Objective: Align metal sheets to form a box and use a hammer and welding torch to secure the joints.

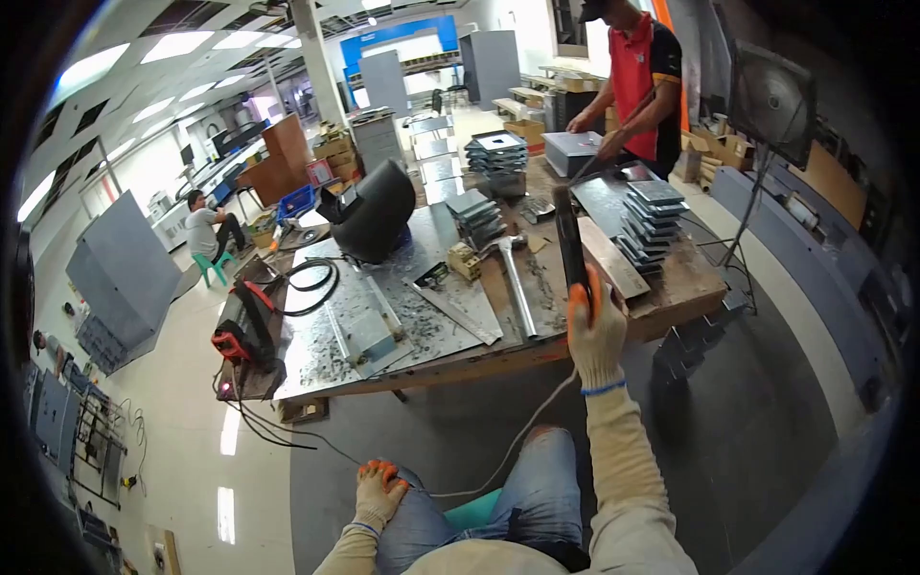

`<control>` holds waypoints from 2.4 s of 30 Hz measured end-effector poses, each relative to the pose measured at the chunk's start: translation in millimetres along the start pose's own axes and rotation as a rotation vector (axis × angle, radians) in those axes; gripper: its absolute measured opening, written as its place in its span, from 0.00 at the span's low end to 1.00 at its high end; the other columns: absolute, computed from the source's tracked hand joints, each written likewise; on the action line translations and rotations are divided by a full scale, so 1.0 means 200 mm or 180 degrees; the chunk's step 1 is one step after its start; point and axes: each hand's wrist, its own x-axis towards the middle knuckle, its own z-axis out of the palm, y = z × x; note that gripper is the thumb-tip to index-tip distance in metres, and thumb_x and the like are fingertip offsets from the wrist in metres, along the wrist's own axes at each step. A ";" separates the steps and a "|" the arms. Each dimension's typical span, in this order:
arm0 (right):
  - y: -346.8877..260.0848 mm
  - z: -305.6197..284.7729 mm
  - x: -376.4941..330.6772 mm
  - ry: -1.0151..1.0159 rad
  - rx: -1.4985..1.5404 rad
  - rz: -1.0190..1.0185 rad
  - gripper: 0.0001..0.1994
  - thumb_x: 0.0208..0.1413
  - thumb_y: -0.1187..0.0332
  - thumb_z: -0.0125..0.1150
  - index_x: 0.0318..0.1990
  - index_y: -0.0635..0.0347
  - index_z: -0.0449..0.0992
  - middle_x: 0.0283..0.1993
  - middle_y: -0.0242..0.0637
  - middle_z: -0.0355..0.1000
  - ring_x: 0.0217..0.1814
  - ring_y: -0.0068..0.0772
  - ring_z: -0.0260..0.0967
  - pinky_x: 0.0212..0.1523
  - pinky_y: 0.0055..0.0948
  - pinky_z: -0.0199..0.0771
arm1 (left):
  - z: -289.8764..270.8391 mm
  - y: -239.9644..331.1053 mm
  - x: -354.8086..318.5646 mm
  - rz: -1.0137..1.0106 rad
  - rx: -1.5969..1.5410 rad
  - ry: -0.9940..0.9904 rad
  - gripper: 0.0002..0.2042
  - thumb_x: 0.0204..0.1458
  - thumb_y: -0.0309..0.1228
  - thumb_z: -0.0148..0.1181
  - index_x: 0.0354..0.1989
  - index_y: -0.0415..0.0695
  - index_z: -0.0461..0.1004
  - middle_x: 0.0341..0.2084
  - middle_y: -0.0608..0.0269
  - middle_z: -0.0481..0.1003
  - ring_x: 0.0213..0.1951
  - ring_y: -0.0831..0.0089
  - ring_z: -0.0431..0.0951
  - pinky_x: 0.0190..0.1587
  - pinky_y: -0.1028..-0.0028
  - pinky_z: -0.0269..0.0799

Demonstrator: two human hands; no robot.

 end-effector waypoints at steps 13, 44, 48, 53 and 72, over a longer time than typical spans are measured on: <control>0.31 0.21 -0.04 -0.0702 -0.2381 0.1098 0.22 0.66 0.57 0.65 0.67 0.42 0.76 0.38 0.43 0.84 0.36 0.53 0.81 0.38 0.47 0.80 | 0.01 0.02 0.01 0.0098 -0.0191 0.0135 0.19 0.53 0.48 0.68 0.45 0.47 0.84 0.53 0.59 0.82 0.62 0.51 0.74 0.71 0.55 0.60; 0.73 0.18 0.04 -0.0602 -0.2940 0.0538 0.16 0.65 0.50 0.63 0.43 0.52 0.81 0.37 0.42 0.81 0.36 0.56 0.78 0.40 0.49 0.78 | -0.02 -0.01 0.01 0.0139 -0.0009 0.0020 0.21 0.55 0.50 0.66 0.49 0.48 0.82 0.56 0.63 0.80 0.63 0.53 0.73 0.72 0.56 0.58; 0.81 0.09 0.06 -0.0497 -0.3029 0.0212 0.14 0.67 0.52 0.62 0.43 0.53 0.81 0.35 0.40 0.83 0.35 0.52 0.79 0.38 0.48 0.78 | -0.03 0.06 0.03 0.0076 0.0343 -0.0183 0.23 0.59 0.52 0.61 0.53 0.48 0.82 0.63 0.56 0.78 0.68 0.51 0.70 0.75 0.55 0.55; 0.70 0.16 0.09 -0.0977 -0.2704 0.0811 0.14 0.68 0.54 0.61 0.46 0.53 0.80 0.44 0.40 0.81 0.42 0.52 0.79 0.43 0.46 0.79 | -0.02 0.01 0.01 -0.0023 0.0437 -0.0078 0.23 0.61 0.51 0.60 0.56 0.49 0.81 0.63 0.57 0.77 0.69 0.52 0.69 0.75 0.55 0.55; 0.70 0.14 0.07 -0.0771 -0.2890 0.0744 0.12 0.66 0.55 0.63 0.46 0.50 0.80 0.40 0.41 0.82 0.38 0.54 0.79 0.41 0.49 0.79 | -1.11 0.40 1.04 0.0229 -0.2308 0.1667 0.29 0.64 0.31 0.66 0.72 0.39 0.67 0.68 0.48 0.72 0.64 0.61 0.76 0.64 0.67 0.74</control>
